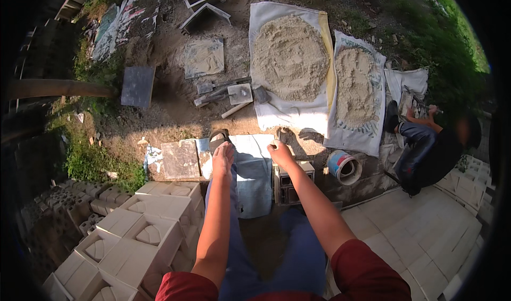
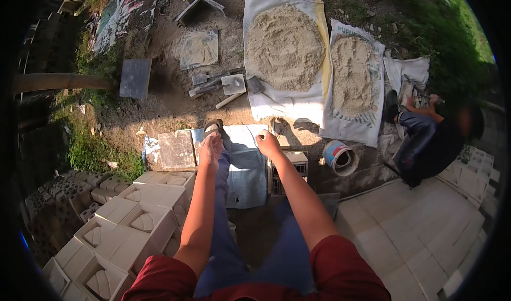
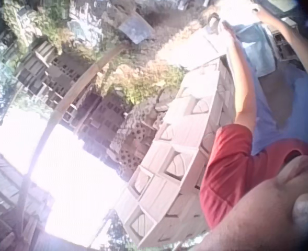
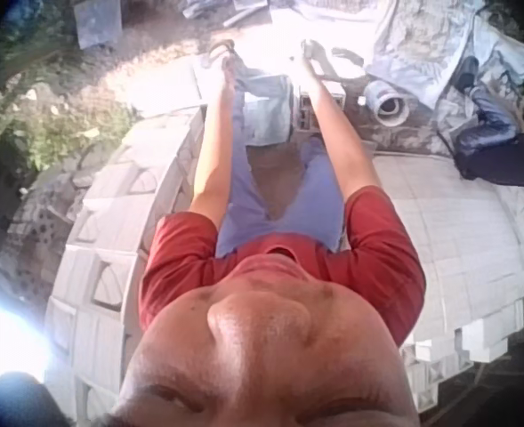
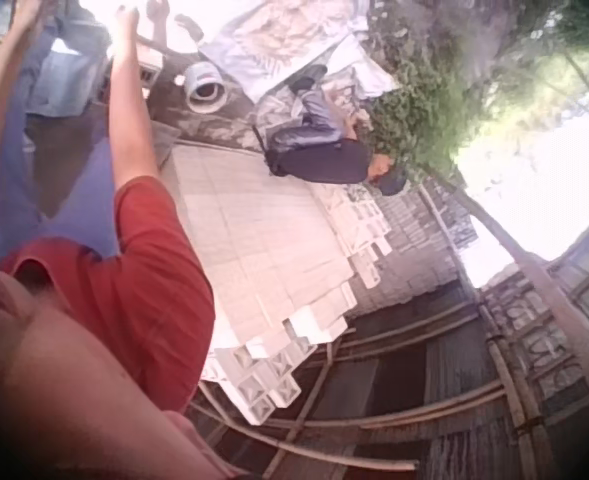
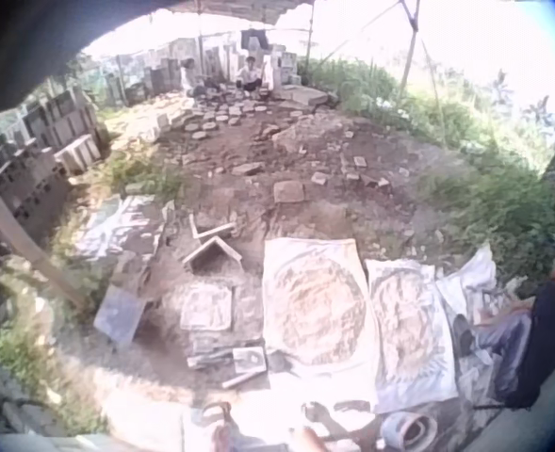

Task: The person cleans the interior of a decorative concrete block by hand, then uses a hammer to tap a chisel inside the block to remove excess material.

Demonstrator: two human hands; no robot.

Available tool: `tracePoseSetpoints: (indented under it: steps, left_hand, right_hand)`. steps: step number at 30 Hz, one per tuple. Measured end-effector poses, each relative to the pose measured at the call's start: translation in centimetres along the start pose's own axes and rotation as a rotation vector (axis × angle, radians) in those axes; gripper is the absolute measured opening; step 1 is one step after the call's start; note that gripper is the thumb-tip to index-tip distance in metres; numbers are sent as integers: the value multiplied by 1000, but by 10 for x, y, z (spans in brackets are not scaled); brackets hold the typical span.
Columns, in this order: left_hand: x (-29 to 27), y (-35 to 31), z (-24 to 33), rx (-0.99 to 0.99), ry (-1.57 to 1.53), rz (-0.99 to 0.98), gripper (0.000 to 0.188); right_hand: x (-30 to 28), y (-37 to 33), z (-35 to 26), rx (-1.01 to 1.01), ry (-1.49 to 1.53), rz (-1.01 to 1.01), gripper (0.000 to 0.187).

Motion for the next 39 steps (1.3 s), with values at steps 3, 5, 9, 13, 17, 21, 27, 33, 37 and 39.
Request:
tracePoseSetpoints:
  steps: [3, 5, 9, 13, 17, 21, 27, 33, 37, 39]
  left_hand:
    - [-1, 28, 32, -2, 26, -17, 48]
    - [-8, 43, 51, 13, 29, -19, 50]
    - [-15, 80, 81, -4, 127, -15, 52]
    - [-17, 110, 109, -21, 121, 43, 52]
    - [-14, 150, 144, 6, 51, 73, 49]
    - [-38, 182, 158, 80, 43, 54, 46]
    - [-53, 226, 153, -10, 39, 111, 37]
    - [-97, 265, 131, 482, 802, 196, 34]
    - [-101, 265, 126, 501, 984, 170, 33]
    - [-95, 269, 127, 488, 983, 160, 33]
  right_hand:
    - [20, 47, -14, -39, 21, 37, 30]
    - [38, 75, -28, 28, 54, 42, 29]
    - [67, 133, -29, -35, 141, 123, 27]
    - [95, 180, -30, 97, 274, 50, 23]
    - [117, 204, -53, -72, 70, 129, 20]
    - [145, 237, -102, -220, 3, 90, 20]
    - [176, 318, -119, -445, -282, 121, 17]
    - [205, 392, -123, -521, -704, -123, 18]
    - [204, 407, -111, -534, -841, -182, 19]
    - [201, 404, -105, -540, -813, -53, 18]
Point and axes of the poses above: each hand's wrist, its own y-axis towards the middle knuckle, its own x-axis out of the palm, z = x × y, the point moved 1 cm from there along y, towards the middle knuckle, and after that the axes turned 5 degrees about -x, right-handed, at the moved point
